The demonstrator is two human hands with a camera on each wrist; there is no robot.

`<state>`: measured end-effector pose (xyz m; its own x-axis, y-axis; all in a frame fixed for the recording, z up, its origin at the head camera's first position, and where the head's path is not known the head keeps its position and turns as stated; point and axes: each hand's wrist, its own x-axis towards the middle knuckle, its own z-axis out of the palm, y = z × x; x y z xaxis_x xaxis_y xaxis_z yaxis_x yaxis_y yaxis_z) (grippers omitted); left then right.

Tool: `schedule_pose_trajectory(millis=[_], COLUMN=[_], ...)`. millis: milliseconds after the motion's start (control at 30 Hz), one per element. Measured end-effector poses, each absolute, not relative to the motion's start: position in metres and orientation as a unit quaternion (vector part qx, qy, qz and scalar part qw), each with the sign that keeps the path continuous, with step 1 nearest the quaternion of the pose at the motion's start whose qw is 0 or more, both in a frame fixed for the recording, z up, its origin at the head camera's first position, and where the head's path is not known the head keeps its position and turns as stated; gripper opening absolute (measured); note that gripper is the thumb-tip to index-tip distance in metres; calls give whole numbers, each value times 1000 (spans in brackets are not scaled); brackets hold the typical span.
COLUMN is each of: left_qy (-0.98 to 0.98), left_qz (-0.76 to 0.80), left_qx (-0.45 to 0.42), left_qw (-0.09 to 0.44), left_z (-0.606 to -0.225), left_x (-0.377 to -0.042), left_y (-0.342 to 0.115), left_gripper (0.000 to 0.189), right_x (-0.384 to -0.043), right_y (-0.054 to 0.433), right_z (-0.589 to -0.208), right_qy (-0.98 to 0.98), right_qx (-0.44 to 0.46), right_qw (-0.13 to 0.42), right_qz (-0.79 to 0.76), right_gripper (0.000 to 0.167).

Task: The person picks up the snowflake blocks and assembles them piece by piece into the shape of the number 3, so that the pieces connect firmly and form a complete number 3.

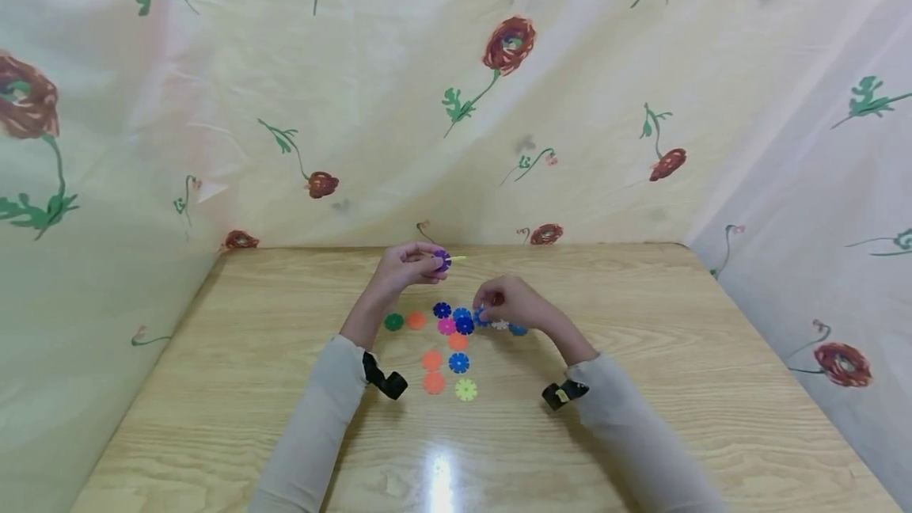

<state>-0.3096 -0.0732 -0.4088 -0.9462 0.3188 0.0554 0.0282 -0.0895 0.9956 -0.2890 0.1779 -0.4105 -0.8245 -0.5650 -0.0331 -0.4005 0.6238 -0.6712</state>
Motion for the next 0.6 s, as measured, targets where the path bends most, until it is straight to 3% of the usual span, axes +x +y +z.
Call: schedule_pose_trajectory(millis=[300,600], left_qy=[674,674], left_qz=[722,720], left_qx=[121,122], left_qw=[103,106], left_z=[-411,-410], left_x=[-311,-310], left_y=[-72,-71], left_gripper=[27,28], right_x=[-299,-305], right_y=[183,175], right_z=[-382,-384], right_qy=[849,806], right_qx=[-216,-154], right_qw=[50,-14], right_qz=[-479,-572], right_gripper=[13,19])
